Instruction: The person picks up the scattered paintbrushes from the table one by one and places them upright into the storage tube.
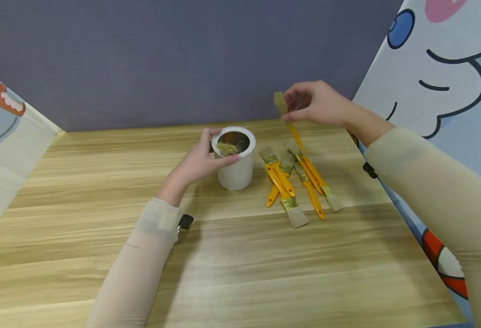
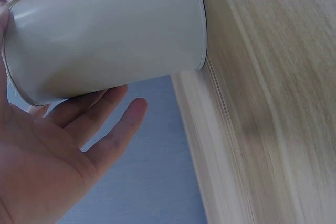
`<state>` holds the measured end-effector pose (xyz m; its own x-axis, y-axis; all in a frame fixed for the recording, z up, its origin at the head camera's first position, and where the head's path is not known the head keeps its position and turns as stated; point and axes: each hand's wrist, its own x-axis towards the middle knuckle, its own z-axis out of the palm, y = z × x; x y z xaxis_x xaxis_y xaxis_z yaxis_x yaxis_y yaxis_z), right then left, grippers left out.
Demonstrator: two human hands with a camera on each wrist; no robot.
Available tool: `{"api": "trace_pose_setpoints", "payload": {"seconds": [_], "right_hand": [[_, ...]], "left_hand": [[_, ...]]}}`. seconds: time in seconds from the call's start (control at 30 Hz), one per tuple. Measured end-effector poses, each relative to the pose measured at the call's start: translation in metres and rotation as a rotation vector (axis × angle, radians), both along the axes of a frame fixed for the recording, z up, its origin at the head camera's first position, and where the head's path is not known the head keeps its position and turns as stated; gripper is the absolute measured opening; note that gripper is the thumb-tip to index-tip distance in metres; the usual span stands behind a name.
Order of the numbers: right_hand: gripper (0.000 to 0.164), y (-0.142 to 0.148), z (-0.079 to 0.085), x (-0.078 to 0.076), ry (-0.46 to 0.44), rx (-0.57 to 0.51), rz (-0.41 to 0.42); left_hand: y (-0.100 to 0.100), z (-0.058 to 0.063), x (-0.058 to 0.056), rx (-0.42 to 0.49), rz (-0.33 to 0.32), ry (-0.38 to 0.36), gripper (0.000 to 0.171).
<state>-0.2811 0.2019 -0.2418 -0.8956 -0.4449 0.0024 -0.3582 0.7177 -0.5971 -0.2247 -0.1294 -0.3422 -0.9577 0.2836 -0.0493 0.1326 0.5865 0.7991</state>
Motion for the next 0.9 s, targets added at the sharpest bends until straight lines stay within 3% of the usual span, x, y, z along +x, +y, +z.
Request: {"api": "trace_pose_setpoints", "payload": {"seconds": [0.57, 0.9], "right_hand": [[0.054, -0.053, 0.042, 0.015, 0.033, -0.093, 0.089], [0.042, -0.078, 0.057, 0.021, 0.129, -0.189, 0.202]], "left_hand": [[-0.003, 0.001, -0.001, 0.01, -0.006, -0.005, 0.108], [-0.004, 0.001, 0.0, 0.018, -0.014, -0.004, 0.106]]}}
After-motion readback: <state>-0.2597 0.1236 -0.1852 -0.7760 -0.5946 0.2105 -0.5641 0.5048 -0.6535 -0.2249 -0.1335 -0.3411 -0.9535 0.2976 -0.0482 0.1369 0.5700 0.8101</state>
